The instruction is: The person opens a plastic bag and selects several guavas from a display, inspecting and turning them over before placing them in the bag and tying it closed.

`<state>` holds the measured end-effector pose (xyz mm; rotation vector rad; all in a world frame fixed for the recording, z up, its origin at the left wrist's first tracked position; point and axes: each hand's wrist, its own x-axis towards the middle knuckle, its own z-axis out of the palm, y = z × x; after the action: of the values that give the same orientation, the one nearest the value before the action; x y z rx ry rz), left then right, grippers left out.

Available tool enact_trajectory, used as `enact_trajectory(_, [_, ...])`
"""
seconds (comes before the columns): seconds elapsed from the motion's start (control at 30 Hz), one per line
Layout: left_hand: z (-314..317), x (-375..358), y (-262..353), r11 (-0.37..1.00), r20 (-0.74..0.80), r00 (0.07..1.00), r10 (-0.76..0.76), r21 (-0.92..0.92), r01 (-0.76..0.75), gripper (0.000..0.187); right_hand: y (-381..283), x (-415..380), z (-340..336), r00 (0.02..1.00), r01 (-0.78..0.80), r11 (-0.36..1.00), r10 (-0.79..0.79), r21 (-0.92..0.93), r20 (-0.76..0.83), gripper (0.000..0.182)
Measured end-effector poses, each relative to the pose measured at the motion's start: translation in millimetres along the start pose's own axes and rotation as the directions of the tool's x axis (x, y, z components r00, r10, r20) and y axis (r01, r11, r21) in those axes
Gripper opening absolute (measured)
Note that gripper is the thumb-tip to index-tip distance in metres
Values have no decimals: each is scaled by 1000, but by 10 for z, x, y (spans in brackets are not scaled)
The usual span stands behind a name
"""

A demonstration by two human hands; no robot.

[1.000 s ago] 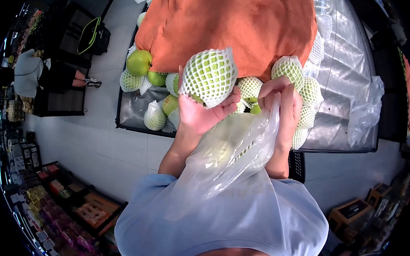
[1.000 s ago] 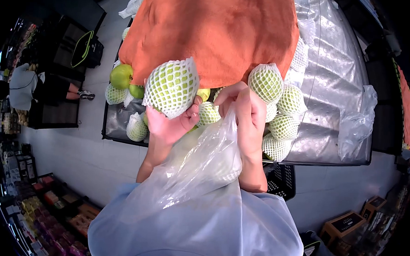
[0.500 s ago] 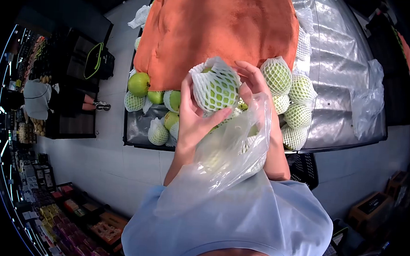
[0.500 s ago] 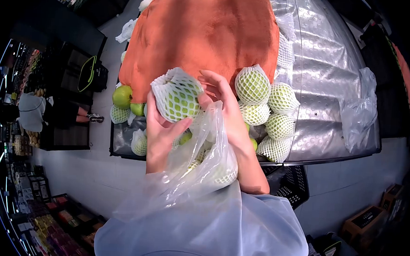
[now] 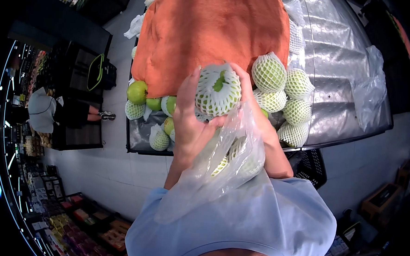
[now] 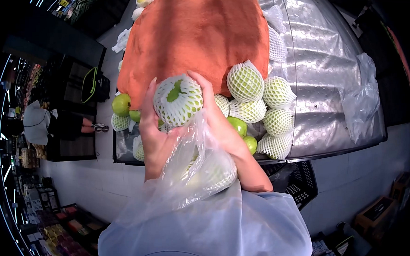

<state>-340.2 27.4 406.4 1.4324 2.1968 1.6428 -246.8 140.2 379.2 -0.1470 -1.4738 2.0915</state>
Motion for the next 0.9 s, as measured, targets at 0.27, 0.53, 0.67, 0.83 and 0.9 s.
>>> enact_trajectory(0.27, [-540,32,68,994,86,991,106,31,-109,76,-54,-4,-28,976,44,999,-40,15,-212,91])
enact_trajectory(0.53, [-1219,125,367,841,764,353,540,-474,-260,86,-185,-114,-148,890,314,740,-10,595,-456,78])
enact_trajectory(0.67, [-1179,130,632,885,894,220,390,-298,-357,74,-401,-309,-172,871,417,721,-143,554,-470,80])
enact_trajectory(0.83, [-1036,73,572,843,869,354,346,-121,-525,41,-506,-508,-403,830,454,829,-261,326,-492,114])
enact_trajectory(0.9, [-908,25,510,886,795,465,389,-186,-424,29,-592,-593,-394,791,465,839,-251,282,-558,110])
